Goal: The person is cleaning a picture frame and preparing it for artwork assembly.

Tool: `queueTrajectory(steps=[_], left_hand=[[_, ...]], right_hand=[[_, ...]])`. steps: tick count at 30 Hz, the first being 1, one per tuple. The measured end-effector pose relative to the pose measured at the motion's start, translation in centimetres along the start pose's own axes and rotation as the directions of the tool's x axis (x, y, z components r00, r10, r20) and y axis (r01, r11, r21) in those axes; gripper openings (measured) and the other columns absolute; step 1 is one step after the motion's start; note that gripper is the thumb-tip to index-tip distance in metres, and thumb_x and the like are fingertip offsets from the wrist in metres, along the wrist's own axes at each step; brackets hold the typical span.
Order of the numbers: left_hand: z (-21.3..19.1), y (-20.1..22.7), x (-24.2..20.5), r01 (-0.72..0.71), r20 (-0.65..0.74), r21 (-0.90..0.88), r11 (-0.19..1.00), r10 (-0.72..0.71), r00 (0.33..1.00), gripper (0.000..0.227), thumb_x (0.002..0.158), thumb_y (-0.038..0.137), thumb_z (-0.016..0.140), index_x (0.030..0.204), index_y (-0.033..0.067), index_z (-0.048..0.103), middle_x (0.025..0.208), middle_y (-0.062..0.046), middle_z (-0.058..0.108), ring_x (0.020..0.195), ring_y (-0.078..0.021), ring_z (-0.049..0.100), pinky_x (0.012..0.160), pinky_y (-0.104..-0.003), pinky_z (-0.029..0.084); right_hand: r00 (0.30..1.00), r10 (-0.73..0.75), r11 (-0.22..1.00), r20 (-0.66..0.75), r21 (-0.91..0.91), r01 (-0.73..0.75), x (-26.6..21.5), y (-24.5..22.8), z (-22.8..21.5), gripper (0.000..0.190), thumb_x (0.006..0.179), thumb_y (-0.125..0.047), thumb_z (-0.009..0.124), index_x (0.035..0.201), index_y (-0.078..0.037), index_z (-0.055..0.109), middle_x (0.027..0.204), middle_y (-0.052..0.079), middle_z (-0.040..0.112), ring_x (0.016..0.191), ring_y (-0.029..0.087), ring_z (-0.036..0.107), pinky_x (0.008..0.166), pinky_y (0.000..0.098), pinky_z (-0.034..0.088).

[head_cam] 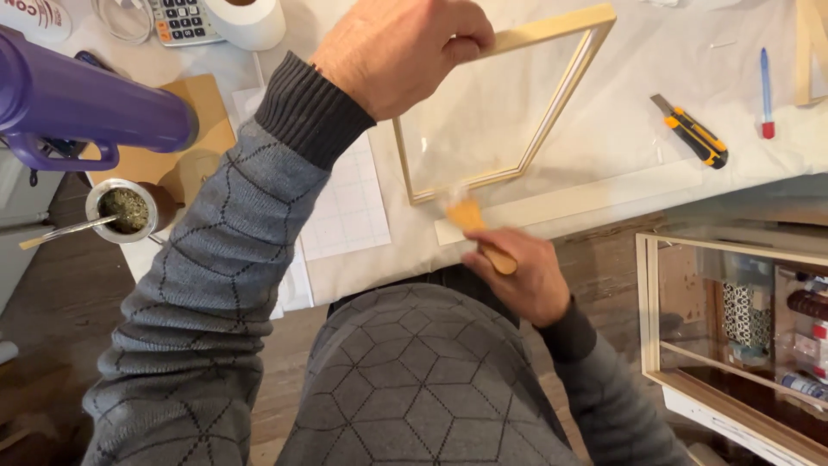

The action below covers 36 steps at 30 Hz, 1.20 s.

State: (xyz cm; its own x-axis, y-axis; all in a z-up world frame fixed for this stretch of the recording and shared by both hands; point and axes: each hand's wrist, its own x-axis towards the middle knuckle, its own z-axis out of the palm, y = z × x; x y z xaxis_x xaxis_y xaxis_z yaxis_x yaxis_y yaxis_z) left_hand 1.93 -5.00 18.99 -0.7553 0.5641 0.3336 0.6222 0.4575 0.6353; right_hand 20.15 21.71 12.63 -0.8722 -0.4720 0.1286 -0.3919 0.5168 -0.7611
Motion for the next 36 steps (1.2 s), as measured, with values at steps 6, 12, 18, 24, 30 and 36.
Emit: queueTrajectory(steps=[6, 12, 18, 24, 30, 36], left_hand=[[0.6, 1.2, -0.5, -0.042, -0.061, -0.031, 0.999, 0.04, 0.997, 0.012, 0.102, 0.015, 0.074, 0.103, 0.0028, 0.075, 0.089, -0.01, 0.074, 0.077, -0.0265, 0.071, 0.07, -0.038, 0.055], [1.3, 1.4, -0.7, -0.069, -0.107, -0.063, 0.996, 0.062, 0.992, 0.01, 0.101, 0.011, 0.076, 0.1, 0.0021, 0.071, 0.091, -0.01, 0.072, 0.079, -0.0237, 0.07, 0.071, -0.036, 0.055], [1.5, 2.1, -0.9, -0.045, -0.082, -0.103, 0.994, 0.036, 0.996, 0.014, 0.104, 0.012, 0.078, 0.101, 0.0013, 0.07, 0.094, -0.008, 0.071, 0.08, -0.0202, 0.072, 0.071, -0.033, 0.057], [1.1, 2.9, -1.2, -0.066, -0.113, -0.057, 0.996, 0.059, 0.992, 0.011, 0.101, 0.01, 0.076, 0.102, 0.0012, 0.07, 0.096, -0.009, 0.069, 0.082, -0.0207, 0.071, 0.073, -0.032, 0.057], [1.2, 3.0, -1.5, -0.037, -0.1, -0.048, 0.998, 0.032, 0.995, 0.011, 0.102, 0.011, 0.078, 0.1, 0.0028, 0.071, 0.089, -0.008, 0.069, 0.076, -0.0211, 0.067, 0.068, -0.035, 0.053], [1.4, 3.1, -1.5, -0.025, -0.093, -0.061, 0.998, 0.019, 0.995, 0.008, 0.104, 0.011, 0.077, 0.104, 0.0044, 0.072, 0.087, -0.006, 0.07, 0.073, -0.0182, 0.067, 0.067, -0.032, 0.053]], right_hand=[[0.921, 0.194, 0.979, -0.337, 0.12, -0.162, 0.2, -4.8, -3.5, 0.029, 0.096, -0.012, 0.072, 0.122, 0.001, 0.071, 0.102, 0.008, 0.075, 0.087, 0.013, 0.07, 0.08, 0.026, 0.056], [0.896, 0.395, 0.918, -0.202, 0.065, -0.39, -1.2, -0.8, -2.5, 0.022, 0.093, -0.003, 0.074, 0.113, 0.004, 0.074, 0.096, 0.013, 0.077, 0.085, 0.018, 0.073, 0.079, 0.0291, 0.056], [0.825, 0.227, 0.964, -0.517, 0.243, -0.113, -1.4, -4.7, -4.6, 0.016, 0.105, -0.006, 0.069, 0.12, -0.001, 0.069, 0.105, 0.011, 0.073, 0.097, 0.014, 0.072, 0.09, 0.0243, 0.058], [0.837, 0.494, 0.869, -0.236, 0.091, -0.487, -1.3, -0.5, -2.9, 0.016, 0.093, -0.007, 0.075, 0.109, -0.003, 0.075, 0.097, 0.01, 0.077, 0.084, 0.018, 0.073, 0.077, 0.028, 0.057], [0.818, 0.294, 0.927, -0.495, -0.063, -0.371, -3.8, 1.5, -0.6, 0.012, 0.099, -0.009, 0.072, 0.108, -0.001, 0.072, 0.098, 0.016, 0.073, 0.089, 0.024, 0.072, 0.083, 0.0324, 0.056], [0.804, 0.559, 0.794, -0.202, 0.409, -0.449, -5.5, 6.6, 4.0, 0.012, 0.096, -0.009, 0.071, 0.104, 0.0, 0.073, 0.082, 0.005, 0.069, 0.076, 0.013, 0.062, 0.069, 0.0264, 0.052]])
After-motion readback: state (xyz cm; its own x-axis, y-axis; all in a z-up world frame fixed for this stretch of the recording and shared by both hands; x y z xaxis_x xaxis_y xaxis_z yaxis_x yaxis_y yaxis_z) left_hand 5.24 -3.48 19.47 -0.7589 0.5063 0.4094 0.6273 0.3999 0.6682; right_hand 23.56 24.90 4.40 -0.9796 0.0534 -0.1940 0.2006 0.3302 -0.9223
